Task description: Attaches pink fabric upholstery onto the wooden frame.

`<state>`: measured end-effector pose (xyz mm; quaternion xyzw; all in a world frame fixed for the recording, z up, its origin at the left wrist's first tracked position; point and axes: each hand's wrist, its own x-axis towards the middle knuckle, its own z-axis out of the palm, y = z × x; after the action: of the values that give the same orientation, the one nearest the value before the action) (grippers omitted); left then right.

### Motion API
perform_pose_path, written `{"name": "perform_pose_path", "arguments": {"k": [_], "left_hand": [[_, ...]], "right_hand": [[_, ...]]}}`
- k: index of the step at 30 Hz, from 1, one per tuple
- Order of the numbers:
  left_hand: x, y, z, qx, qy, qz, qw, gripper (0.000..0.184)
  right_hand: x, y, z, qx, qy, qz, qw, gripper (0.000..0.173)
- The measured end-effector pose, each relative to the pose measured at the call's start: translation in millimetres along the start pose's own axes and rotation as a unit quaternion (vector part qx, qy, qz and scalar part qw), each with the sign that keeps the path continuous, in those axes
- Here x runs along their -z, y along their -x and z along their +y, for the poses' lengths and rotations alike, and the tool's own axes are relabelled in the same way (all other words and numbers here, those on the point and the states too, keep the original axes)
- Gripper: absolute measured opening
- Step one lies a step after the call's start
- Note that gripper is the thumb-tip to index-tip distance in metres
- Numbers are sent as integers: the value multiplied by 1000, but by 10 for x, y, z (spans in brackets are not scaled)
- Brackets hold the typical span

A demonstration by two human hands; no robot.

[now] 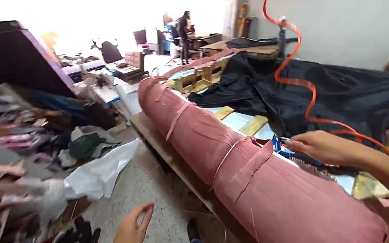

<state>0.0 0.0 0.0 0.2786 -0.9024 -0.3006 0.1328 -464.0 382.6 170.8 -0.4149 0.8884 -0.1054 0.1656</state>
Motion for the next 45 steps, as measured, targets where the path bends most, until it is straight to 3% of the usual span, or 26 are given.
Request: {"name": "perform_pose_path", "arguments": {"k": [2,4,6,8,9,11,12,13,14,16,18,20,23,26,29,32,34,37,39,40,41,42,44,45], "left_hand": [[269,-1134,589,-174,3,33,984,35],[369,-1942,1290,-298,-5,12,954,37],[330,-2601,1911,-400,-35,-50,915,39],[164,-3150,2408,-473,-89,-157,862,47],[44,-3364,2603,-501,-108,-209,833,50],[-187,-3615,2875,-531,-114,-311,780,50],[-274,-3675,2975,-538,-102,-353,758,45],[-350,-3715,3045,-539,-96,-384,743,42],[-417,-3746,3082,-538,-106,-400,734,40],[-502,-3786,3114,-526,-176,-412,723,40],[-512,-3763,3120,-502,-236,-412,723,45],[-488,-3699,3129,-486,-279,-403,724,49],[-466,-3628,3098,-479,-299,-404,719,49],[-443,-3634,3145,-473,-299,-416,717,44],[-476,-3700,3145,-529,-179,-459,691,24],[-519,-3686,3132,-554,-138,-469,673,21],[-443,-3647,3169,-518,-115,-464,709,18],[-99,-3712,3092,-350,173,-468,793,24],[352,-3819,3053,-225,434,-413,768,19],[632,-3911,2963,-206,519,-349,753,23],[934,-4032,2791,-202,558,-253,764,30],[1227,-4182,2536,-191,550,-125,803,35],[1663,-4504,1768,-113,395,198,890,18],[1842,-4550,1289,-60,273,325,904,33]], "right_hand": [[-3,72,-453,-11,-108,11,994,52],[-46,-19,-801,-27,-147,20,989,42],[-12,-211,-1032,-76,-185,27,980,30],[137,-341,-1179,-104,-352,61,928,23],[244,-401,-1171,-109,-445,128,880,23],[493,-512,-1027,-80,-544,355,756,16],[636,-532,-882,-38,-532,460,710,27],[773,-504,-737,-5,-483,533,694,47],[860,-410,-665,-10,-411,575,707,59],[804,-155,-797,-107,-268,560,776,48],[496,5,-1014,-201,-130,379,894,26],[82,-36,-1059,-213,-53,168,961,28],[-246,-243,-1087,-222,-56,14,973,41],[-149,-336,-1086,-230,-71,-36,970,41],[-131,-405,-1079,-206,-71,-63,974,39],[-117,-462,-1053,-195,-68,-88,974,43],[-89,-483,-1007,-194,-78,-105,972,47],[-177,-442,-885,-163,-130,-77,975,48],[-249,-382,-828,-152,-146,-30,977,47],[-279,-370,-816,-155,-138,-11,978,49],[-302,-372,-824,-164,-122,-3,979,52],[-336,-378,-841,-172,-95,3,980,56],[-423,-377,-860,-162,-49,29,985,58],[-471,-393,-844,-144,-45,47,987,57]]}}
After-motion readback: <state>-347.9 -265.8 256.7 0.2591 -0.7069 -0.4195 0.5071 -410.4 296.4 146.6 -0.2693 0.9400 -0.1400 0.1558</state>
